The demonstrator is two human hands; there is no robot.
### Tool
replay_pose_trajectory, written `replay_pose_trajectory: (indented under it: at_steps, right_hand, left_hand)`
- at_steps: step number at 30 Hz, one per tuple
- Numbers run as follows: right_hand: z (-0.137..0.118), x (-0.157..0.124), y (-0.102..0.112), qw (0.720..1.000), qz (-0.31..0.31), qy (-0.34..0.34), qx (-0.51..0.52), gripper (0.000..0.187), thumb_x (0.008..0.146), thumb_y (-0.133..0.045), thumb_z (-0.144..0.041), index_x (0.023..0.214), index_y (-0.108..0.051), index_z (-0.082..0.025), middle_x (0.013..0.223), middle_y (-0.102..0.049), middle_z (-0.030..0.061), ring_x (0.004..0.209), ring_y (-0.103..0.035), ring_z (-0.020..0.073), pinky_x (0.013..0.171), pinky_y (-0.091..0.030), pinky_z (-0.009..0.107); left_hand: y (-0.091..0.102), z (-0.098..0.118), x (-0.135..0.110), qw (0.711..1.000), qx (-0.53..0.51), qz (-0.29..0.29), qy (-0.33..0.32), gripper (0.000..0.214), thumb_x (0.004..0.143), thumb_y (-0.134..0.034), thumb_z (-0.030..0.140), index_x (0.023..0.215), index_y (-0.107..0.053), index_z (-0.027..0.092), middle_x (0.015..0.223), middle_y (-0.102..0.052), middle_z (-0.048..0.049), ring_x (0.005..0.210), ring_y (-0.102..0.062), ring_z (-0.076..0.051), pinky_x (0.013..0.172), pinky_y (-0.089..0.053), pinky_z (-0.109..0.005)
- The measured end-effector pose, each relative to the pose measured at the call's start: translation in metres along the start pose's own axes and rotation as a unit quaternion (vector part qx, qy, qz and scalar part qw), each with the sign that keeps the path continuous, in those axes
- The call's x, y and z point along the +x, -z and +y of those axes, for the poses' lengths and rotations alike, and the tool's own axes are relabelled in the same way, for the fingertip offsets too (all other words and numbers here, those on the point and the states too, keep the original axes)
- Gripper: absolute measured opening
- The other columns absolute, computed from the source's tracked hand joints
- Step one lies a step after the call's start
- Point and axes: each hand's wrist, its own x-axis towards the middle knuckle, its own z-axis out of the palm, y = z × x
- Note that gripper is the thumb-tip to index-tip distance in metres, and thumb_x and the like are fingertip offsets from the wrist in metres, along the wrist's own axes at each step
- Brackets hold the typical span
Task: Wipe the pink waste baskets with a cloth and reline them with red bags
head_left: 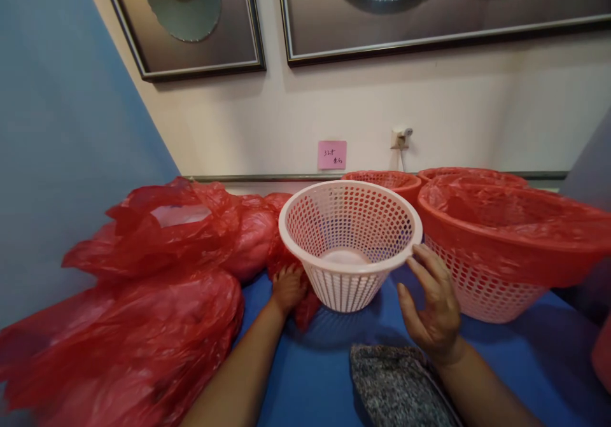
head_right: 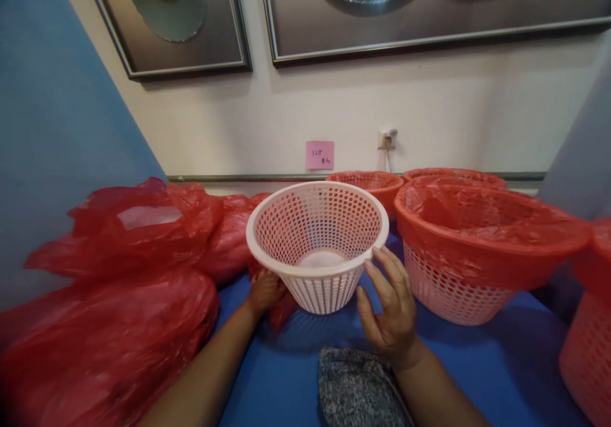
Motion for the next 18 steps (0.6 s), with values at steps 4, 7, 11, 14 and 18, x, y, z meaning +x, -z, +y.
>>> replay_pose_trajectory:
  at_steps: [4, 7, 11, 14, 18]
  right_hand:
    - [0.004, -0.007, -0.009, 1.0, -0.017, -0.023, 0.007, 0.067, 0.091, -0.059, -0.012, 0.155, -0.042, -0.023, 0.152, -0.048, 0.0154, 0.139, -0.049, 0.0362, 0.11, -0.047, 0.063]
    - [0.007, -0.012, -0.014, 0.998, -0.02, -0.05, 0.014, 0.061, 0.093, -0.057, -0.012, 0.152, -0.046, -0.025, 0.148, -0.052, 0.0145, 0.136, -0.052, 0.0348, 0.11, -0.047, 0.063]
    - [0.011, -0.018, -0.02, 0.996, -0.035, -0.074, 0.022, 0.054, 0.094, -0.055, -0.013, 0.146, -0.05, -0.025, 0.142, -0.055, 0.0141, 0.131, -0.054, 0.0326, 0.106, -0.048, 0.061]
    - [0.013, -0.021, -0.023, 0.996, -0.047, -0.076, 0.025, 0.049, 0.094, -0.055, -0.013, 0.142, -0.053, -0.023, 0.14, -0.056, 0.0148, 0.128, -0.056, 0.0316, 0.105, -0.049, 0.059]
    - [0.014, -0.023, -0.024, 0.994, -0.061, -0.077, 0.038, 0.04, 0.094, -0.055, -0.012, 0.133, -0.059, -0.022, 0.135, -0.059, 0.0146, 0.124, -0.058, 0.0302, 0.102, -0.051, 0.056]
  left_hand:
    - [-0.001, 0.0, 0.005, 1.0, 0.006, -0.003, 0.018, 0.057, 0.09, -0.055, 0.035, 0.145, -0.057, 0.023, 0.16, -0.045, -0.0151, 0.149, -0.037, -0.041, 0.117, -0.031, -0.061]
    - [0.002, 0.001, 0.005, 1.0, 0.005, 0.019, 0.021, 0.055, 0.091, -0.055, 0.034, 0.144, -0.058, 0.021, 0.161, -0.044, -0.0149, 0.15, -0.036, -0.038, 0.12, -0.029, -0.057]
    - [0.007, 0.002, 0.002, 0.998, 0.0, 0.054, 0.014, 0.052, 0.093, -0.054, 0.031, 0.142, -0.059, 0.018, 0.16, -0.046, -0.0148, 0.149, -0.038, -0.033, 0.123, -0.027, -0.049]
    - [0.006, 0.001, 0.001, 0.999, -0.012, 0.046, 0.001, 0.045, 0.091, -0.058, 0.028, 0.133, -0.066, 0.018, 0.148, -0.059, -0.0145, 0.142, -0.049, -0.033, 0.119, -0.033, -0.051]
    - [0.008, 0.004, -0.002, 0.997, -0.028, 0.065, 0.001, 0.04, 0.089, -0.062, 0.026, 0.128, -0.069, 0.018, 0.144, -0.062, -0.0157, 0.138, -0.053, -0.035, 0.116, -0.038, -0.052]
